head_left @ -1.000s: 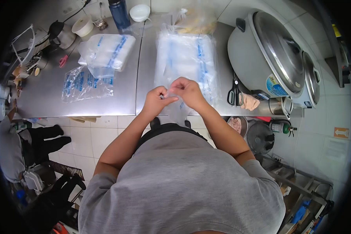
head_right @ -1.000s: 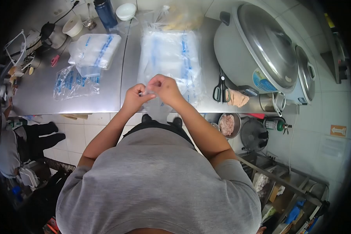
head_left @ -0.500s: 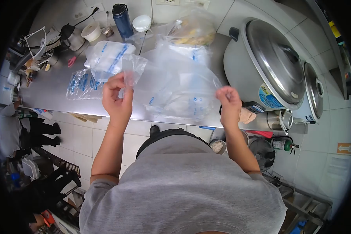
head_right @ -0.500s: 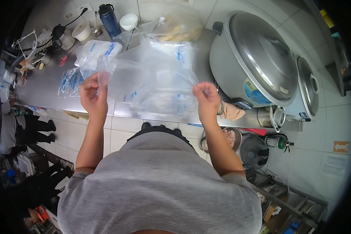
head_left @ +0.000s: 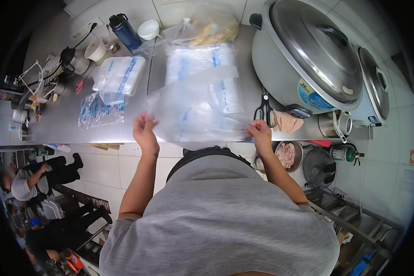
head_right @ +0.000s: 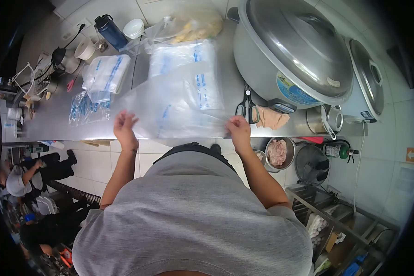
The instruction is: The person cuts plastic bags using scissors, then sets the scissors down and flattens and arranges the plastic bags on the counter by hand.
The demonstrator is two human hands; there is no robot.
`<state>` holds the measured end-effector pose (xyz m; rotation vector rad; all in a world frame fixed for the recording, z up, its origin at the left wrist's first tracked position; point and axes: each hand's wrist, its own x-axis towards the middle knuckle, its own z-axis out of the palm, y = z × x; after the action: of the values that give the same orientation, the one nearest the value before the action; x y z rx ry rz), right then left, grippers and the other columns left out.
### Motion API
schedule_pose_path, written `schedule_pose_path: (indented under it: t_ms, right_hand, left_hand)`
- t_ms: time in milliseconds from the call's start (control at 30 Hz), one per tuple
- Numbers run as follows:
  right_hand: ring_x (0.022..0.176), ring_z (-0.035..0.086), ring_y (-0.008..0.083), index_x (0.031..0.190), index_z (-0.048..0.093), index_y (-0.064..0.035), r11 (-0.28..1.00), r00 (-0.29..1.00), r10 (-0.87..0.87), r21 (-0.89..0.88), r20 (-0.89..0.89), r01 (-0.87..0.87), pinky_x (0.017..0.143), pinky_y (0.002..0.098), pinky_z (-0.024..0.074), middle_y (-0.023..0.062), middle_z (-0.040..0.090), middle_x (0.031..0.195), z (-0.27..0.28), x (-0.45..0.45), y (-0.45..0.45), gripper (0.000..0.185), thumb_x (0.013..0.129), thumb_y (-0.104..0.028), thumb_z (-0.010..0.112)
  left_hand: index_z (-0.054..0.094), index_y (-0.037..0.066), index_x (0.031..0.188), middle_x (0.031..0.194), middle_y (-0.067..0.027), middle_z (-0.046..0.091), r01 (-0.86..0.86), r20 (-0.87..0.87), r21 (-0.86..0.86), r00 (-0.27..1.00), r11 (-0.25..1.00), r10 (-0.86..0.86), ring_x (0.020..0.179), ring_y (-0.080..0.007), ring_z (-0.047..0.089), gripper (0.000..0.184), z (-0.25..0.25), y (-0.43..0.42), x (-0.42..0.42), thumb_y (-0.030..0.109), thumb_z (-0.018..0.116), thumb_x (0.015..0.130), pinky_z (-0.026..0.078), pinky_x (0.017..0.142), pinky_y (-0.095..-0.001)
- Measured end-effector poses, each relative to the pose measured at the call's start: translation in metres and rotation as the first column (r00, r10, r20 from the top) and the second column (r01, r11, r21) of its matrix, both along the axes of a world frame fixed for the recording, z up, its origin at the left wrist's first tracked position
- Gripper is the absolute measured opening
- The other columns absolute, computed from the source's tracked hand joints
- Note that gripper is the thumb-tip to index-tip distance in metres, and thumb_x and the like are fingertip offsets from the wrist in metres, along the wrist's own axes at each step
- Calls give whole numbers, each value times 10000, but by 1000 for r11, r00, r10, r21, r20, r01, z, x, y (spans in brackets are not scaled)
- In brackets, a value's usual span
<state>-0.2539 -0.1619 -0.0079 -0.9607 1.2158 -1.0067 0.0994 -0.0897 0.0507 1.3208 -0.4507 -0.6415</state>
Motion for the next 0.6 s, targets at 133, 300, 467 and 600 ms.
schedule_pose_path:
  t_ms: [133,300,467,600]
  right_hand:
    - [824,616,281,1041,590,-30,927,694,-99,-319,-713,-195,727,380,504,128,622,930,17,9,-16,272,804,-122,688]
    - [1045,530,388,1161,554,-21,940,178,-206,-245,-962,-239,878,481,456,190,535,1107,22,-6,-28,486,750,-212,732]
    - [1066,524,399,1150,553,-8,952,212,-219,-256,-952,-168,914,472,446,211,538,1110,7,-18,-32,488,729,-176,735]
    - [902,600,368,1194,535,5,965,335,-177,-230,-926,-125,818,427,490,205,606,979,13,-22,-37,536,705,-126,713]
  left_hand:
    - [612,1,993,976,-82,573,12,640,-121,766,993,69,867,-204,597,172,52,-13,6,-55,603,831,515,773,-339]
    - [658,40,896,944,-101,565,257,926,83,338,963,-170,919,-264,587,182,62,-8,9,-98,615,785,478,815,-341]
    - [685,89,925,1018,-92,576,192,864,379,276,905,-421,1016,-285,570,317,19,-3,42,-126,570,722,441,897,-442]
    - [659,107,1048,1062,-89,580,-29,924,372,107,928,-367,1082,-301,533,422,16,-11,43,-100,541,699,341,977,-528]
